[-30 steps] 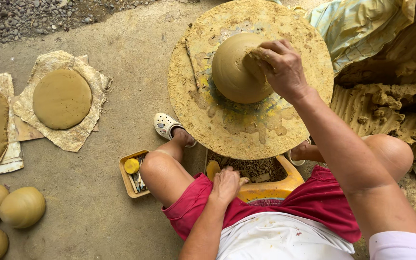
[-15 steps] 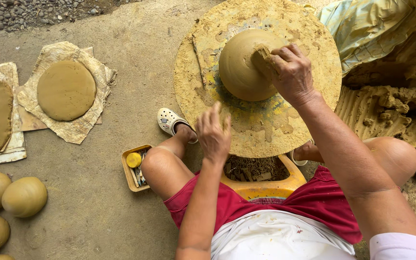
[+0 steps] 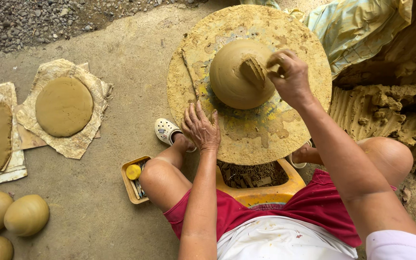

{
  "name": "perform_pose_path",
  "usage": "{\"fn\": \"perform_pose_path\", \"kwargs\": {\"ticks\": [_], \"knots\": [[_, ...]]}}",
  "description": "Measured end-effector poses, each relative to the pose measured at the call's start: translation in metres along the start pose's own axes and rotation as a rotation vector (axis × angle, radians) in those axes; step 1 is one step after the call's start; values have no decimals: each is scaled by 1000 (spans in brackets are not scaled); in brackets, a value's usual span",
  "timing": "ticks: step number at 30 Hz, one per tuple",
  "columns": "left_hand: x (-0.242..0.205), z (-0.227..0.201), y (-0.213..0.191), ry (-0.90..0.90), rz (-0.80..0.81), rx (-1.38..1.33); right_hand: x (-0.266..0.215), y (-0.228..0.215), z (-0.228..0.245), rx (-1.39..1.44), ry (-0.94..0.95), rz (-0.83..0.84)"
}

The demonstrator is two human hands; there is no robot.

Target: The person shapes a clay vessel on a manual pottery wheel by hand and then selects various wooden carving and smoothing tools from a container to refine the piece.

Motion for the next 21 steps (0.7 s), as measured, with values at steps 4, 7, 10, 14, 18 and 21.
{"fn": "perform_pose_path", "kwargs": {"ticks": [4, 7, 10, 14, 18, 21], "knots": [[0, -3, -5, -6, 20, 0, 38, 14, 11, 23, -107, 27], [-2, -3, -7, -4, 17, -1, 43, 14, 19, -9, -202, 43], [-1, -3, -7, -7, 19, -12, 37, 10, 20, -19, -198, 48], [-2, -3, -7, -9, 34, -12, 23, 6, 20, -15, -171, 28], [-2, -3, -5, -14, 29, 7, 4, 4, 13, -20, -115, 29], [-4, -2, -2, -18, 31, 16, -13, 2, 11, -90, -150, 32]]}}
Point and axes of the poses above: each hand's wrist, its own x-axis towards the middle knuckle, its own y-axis out of the palm, z = x × y, the point moved 10 cm from there along x, towards the middle knuckle, and after that the axes turned 14 degrees about -y, right-handed, at the moved point
